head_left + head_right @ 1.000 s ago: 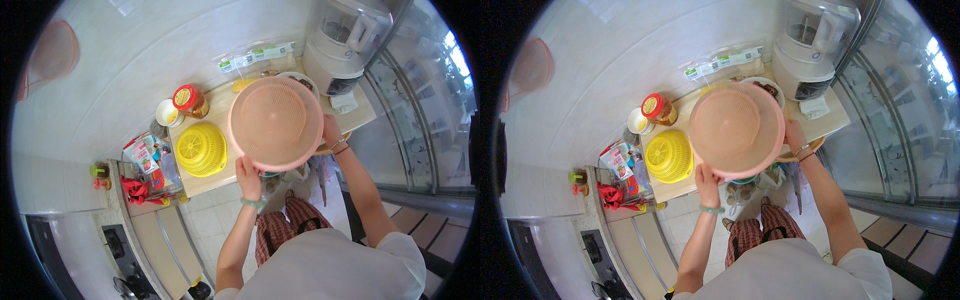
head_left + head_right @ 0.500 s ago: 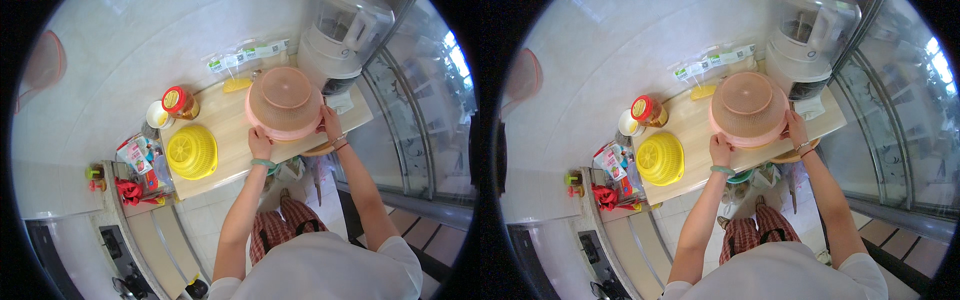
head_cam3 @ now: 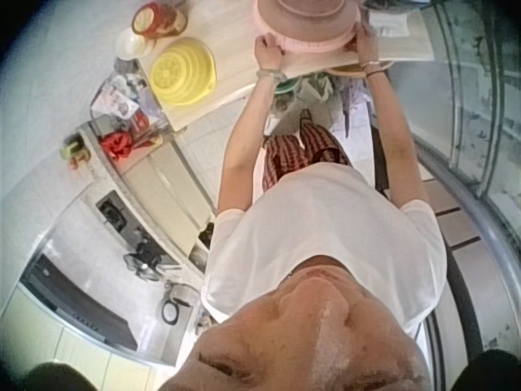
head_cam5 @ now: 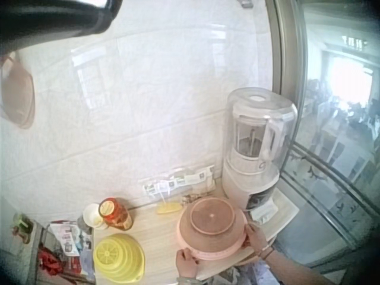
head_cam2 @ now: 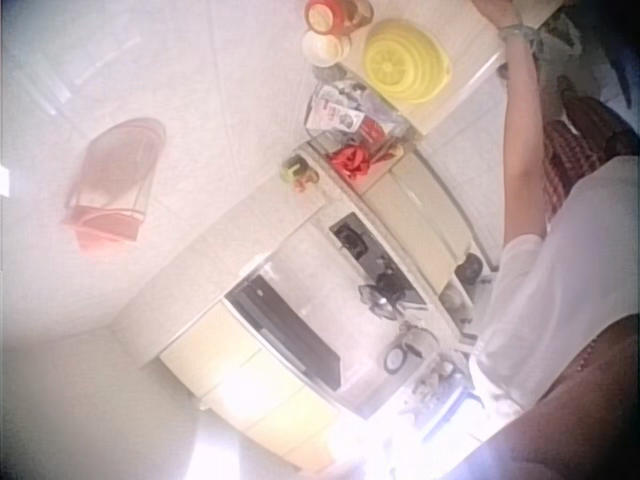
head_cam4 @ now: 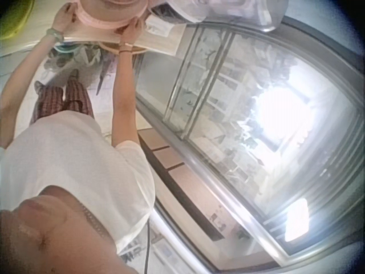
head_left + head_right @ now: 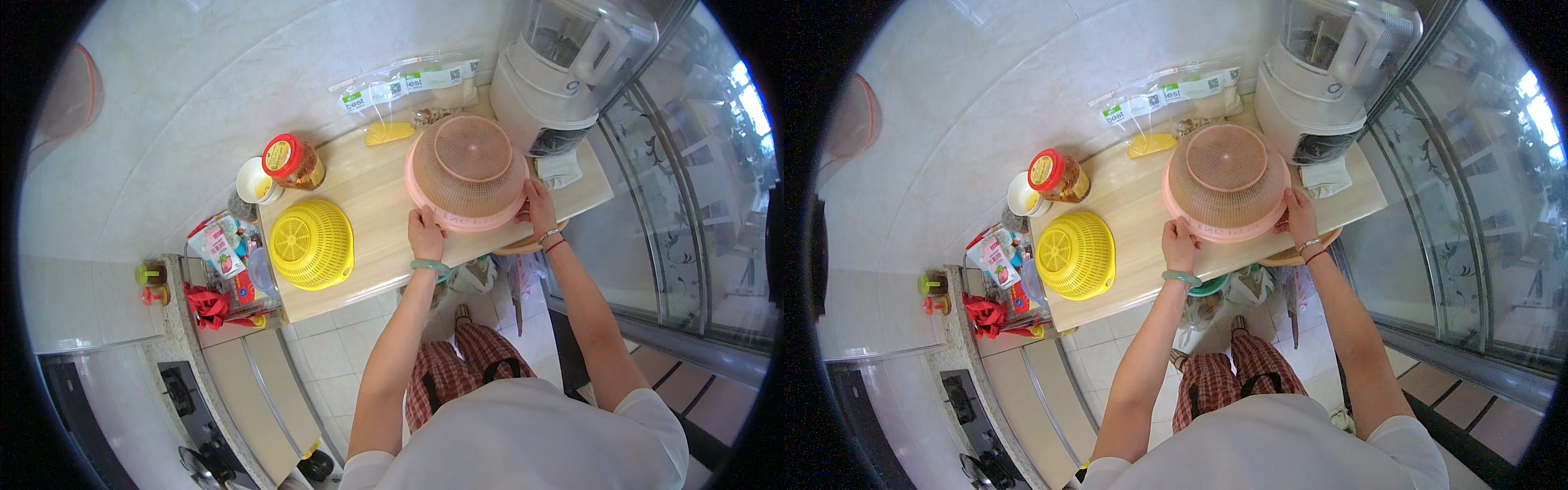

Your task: The person organizes kitchen items by moving a yellow basket and stacking plastic strainers on a counter. They then wash a cloth in the sink and proceed to wipe down the kitchen countertop, the wall tiles, the stovetop, and the sink basin with the damp cloth.

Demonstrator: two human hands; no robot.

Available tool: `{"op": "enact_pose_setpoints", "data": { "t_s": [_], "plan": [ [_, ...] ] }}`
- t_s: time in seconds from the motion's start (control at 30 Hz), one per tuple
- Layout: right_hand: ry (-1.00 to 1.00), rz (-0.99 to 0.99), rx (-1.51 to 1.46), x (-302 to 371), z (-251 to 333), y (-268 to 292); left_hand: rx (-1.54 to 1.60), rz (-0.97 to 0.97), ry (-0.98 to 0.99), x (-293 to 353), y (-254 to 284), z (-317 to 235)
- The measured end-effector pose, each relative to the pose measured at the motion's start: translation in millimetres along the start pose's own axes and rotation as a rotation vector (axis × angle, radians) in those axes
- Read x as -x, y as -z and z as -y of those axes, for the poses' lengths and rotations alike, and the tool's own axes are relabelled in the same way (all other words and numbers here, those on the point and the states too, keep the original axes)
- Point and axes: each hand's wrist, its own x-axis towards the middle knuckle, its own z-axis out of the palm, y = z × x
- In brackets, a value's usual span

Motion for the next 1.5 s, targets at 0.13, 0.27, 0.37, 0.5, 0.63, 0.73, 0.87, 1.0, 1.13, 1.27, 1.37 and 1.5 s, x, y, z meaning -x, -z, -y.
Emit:
{"op": "enact_pose_setpoints", "data": {
  "t_s": [0.13,0.27,0.37,0.5,0.63,0.73,0.87,1.0,1.13,1.27,1.37,1.5],
  "plan": [
    [0.020,-0.015,-0.005,1,-1,-1,-0.004,0.019,-0.001,-2,1,0],
    [0.127,-0.014,0.027,7,3,-5,0.019,0.022,-0.028,0,2,-2],
    [0.182,0.022,-0.042,23,32,-15,0.045,-0.006,-0.069,2,6,-11],
    [0.100,0.000,-0.164,33,46,-21,0.218,0.014,-0.073,11,28,-31],
    [-0.042,0.047,-0.012,35,22,-22,0.353,-0.018,-0.055,24,66,-53],
    [-0.068,0.036,-0.118,46,14,-29,0.430,-0.047,-0.058,34,102,-59],
    [0.015,0.009,-0.150,46,32,-36,0.463,-0.129,-0.026,63,132,-68],
    [-0.015,0.103,0.030,42,62,-47,0.493,-0.206,-0.028,91,165,-69],
    [-0.027,0.133,0.010,33,62,-49,0.480,-0.300,-0.016,110,194,-67],
    [0.044,0.078,0.020,28,55,-53,0.504,-0.373,-0.017,123,228,-63],
    [0.153,0.058,0.066,38,54,-64,0.493,-0.385,-0.049,133,246,-68],
    [0.173,0.154,0.054,69,57,-94,0.443,-0.460,-0.048,140,275,-70]
  ]
}}
